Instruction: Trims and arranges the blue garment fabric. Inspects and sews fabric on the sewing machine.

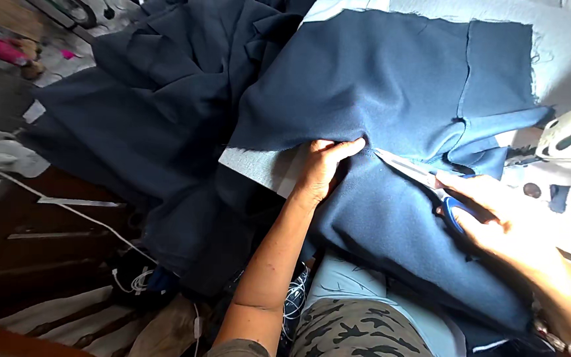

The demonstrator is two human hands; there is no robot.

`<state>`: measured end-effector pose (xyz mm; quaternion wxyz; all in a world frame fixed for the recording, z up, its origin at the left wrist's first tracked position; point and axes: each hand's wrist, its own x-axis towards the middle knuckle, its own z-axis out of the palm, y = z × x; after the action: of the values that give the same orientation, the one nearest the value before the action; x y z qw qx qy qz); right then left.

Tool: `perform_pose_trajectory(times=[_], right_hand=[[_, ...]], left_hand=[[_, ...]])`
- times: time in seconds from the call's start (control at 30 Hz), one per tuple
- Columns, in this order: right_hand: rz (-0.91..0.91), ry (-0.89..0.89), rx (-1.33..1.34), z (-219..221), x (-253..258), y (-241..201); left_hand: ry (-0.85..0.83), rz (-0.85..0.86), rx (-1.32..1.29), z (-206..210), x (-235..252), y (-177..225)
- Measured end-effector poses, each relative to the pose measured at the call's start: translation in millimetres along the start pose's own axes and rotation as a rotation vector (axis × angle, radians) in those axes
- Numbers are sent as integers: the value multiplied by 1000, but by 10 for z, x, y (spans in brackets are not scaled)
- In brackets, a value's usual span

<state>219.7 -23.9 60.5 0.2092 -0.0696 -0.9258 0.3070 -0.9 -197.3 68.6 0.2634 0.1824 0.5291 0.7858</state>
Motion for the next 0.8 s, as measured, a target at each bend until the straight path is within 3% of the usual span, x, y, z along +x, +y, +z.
perform_pose_trajectory(times=[0.47,0.6,0.8], right_hand=[[6,95,-80,95,-33,-71],[86,150,-11,115,-54,-86],[85,55,55,50,-73,-92]], left_hand=[[-1,-34,16,17,-24,26],[9,-5,20,33,-23,41],[88,81,20,45,7,-11]])
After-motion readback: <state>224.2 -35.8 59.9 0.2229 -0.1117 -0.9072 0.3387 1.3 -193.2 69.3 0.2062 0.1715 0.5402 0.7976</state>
